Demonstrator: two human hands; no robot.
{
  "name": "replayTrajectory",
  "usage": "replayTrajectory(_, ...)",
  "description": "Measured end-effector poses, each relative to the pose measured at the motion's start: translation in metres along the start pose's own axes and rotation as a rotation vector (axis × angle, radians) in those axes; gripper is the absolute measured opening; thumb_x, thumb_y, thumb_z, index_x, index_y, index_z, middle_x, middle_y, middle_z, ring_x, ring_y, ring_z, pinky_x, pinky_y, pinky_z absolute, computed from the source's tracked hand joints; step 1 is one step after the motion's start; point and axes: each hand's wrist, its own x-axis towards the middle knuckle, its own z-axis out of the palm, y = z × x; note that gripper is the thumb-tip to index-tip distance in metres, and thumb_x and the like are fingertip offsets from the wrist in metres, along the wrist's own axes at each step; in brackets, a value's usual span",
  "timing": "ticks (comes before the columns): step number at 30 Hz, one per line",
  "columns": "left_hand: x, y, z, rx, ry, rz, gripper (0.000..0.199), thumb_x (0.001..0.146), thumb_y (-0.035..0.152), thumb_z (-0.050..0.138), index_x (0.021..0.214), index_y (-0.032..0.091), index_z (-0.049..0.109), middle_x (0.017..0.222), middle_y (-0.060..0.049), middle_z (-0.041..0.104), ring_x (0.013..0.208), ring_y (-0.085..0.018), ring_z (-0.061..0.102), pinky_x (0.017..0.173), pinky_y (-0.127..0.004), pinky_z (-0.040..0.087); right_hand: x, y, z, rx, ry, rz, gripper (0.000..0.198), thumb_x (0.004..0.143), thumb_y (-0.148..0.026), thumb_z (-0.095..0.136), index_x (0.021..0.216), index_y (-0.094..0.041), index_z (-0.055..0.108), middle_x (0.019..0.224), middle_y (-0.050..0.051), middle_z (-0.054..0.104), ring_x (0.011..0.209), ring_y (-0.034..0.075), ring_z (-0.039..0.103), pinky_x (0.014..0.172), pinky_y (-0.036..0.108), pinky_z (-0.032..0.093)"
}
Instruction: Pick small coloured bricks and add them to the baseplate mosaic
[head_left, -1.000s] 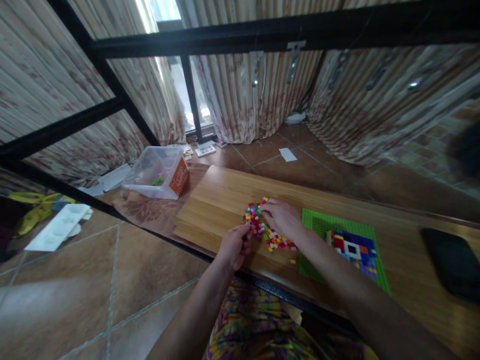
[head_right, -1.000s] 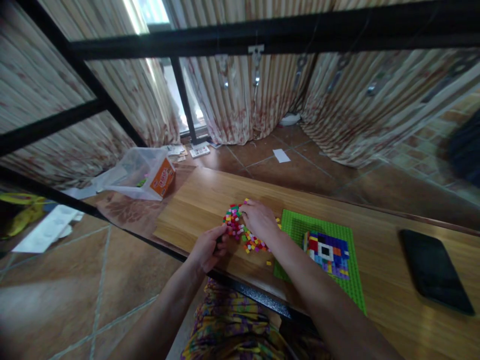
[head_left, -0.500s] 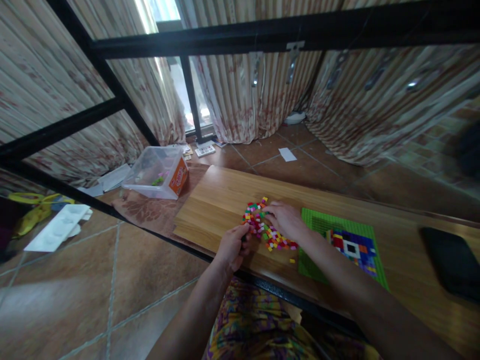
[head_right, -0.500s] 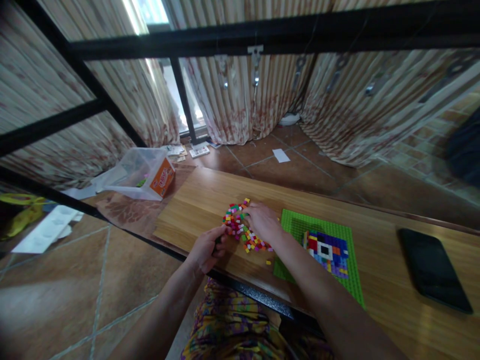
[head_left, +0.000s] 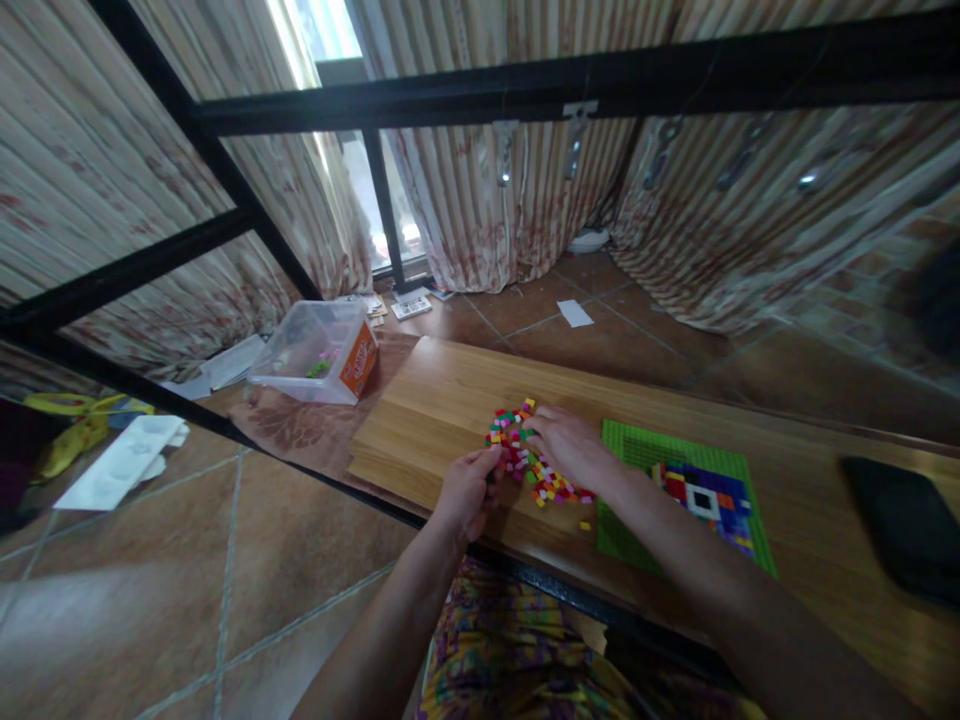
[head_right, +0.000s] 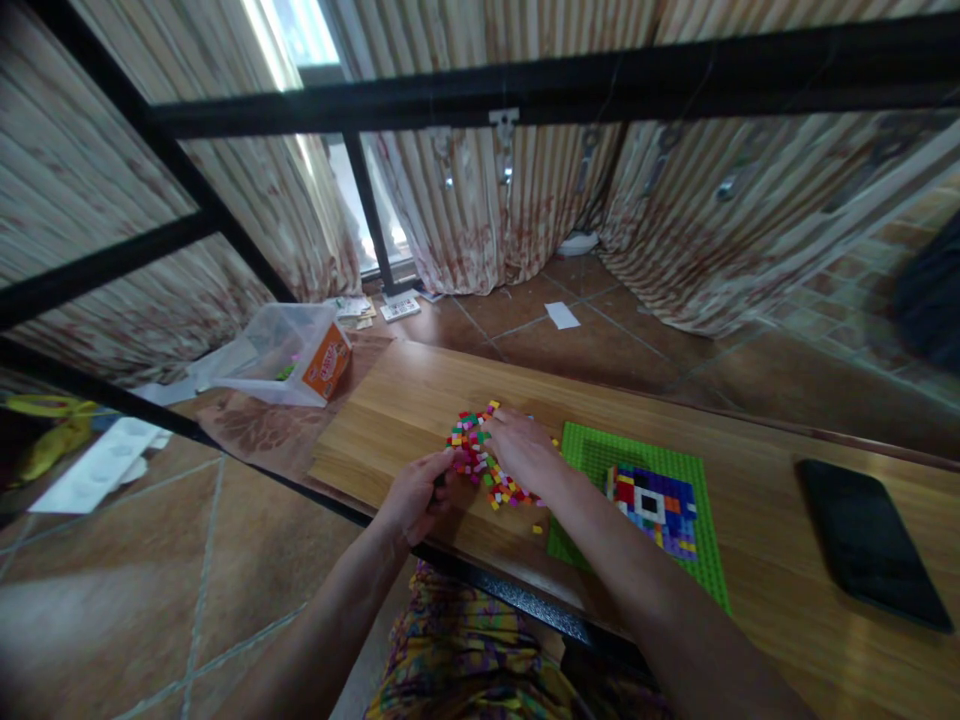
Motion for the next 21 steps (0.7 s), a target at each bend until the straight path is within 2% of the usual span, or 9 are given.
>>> replayTrajectory(4, 0.003, 0.003, 0.012, 0.077, -0.04, 0.037, 0.032, 0.067, 0.043, 0.066, 0.063, 0.015, 0.051, 0.049, 0.007, 0.041, 0.035, -0.001, 0.026, 0.036, -0.018, 0.011, -0.011, -0.013, -0.016, -0.049, -0.014, -0.006, 0.014, 0.088, -0.024, 0.047, 0.092, -0.019, 0.06, 0.09, 0.006, 0.06, 0.086, 0.018, 0.057, 0.07, 0.026, 0.038)
replayTrajectory(8, 0.008, 0.005, 0.023, 0.078, -0.076, 0.072, 0.032, 0.067, 0.042, 0.067, 0.062, 0.016, 0.049, 0.046, 0.007, 0.04, 0.033, -0.001, 0.025, 0.036, -0.018, 0.011, -0.016, -0.02, -0.023, -0.026, -0.002, -0.005, 0.012, 0.087, -0.019, 0.046, 0.091, -0.019, 0.058, 0.088, 0.006, 0.061, 0.077, 0.017, 0.058, 0.063, 0.026, 0.036)
replayTrajectory(16, 0.012, 0.003, 0.023, 0.014, -0.131, 0.02, 0.03, 0.063, 0.036, 0.07, 0.062, 0.016, 0.048, 0.049, 0.007, 0.04, 0.035, -0.001, 0.025, 0.036, -0.018, 0.011, -0.025, -0.016, -0.009, 0.358, 0.188, -0.003, 0.015, 0.088, -0.018, 0.046, 0.086, -0.019, 0.06, 0.082, 0.004, 0.063, 0.08, 0.015, 0.057, 0.073, 0.026, 0.038)
replayTrajectory(21, 0.014, 0.002, 0.019, -0.044, -0.205, -0.05, 0.031, 0.063, 0.035, 0.07, 0.062, 0.016, 0.046, 0.05, 0.007, 0.037, 0.036, -0.001, 0.023, 0.036, -0.016, 0.01, -0.029, -0.013, -0.005, 0.523, 0.221, 0.025, 0.013, 0.086, -0.021, 0.05, 0.083, -0.019, 0.063, 0.079, 0.001, 0.064, 0.077, 0.014, 0.057, 0.072, 0.024, 0.039)
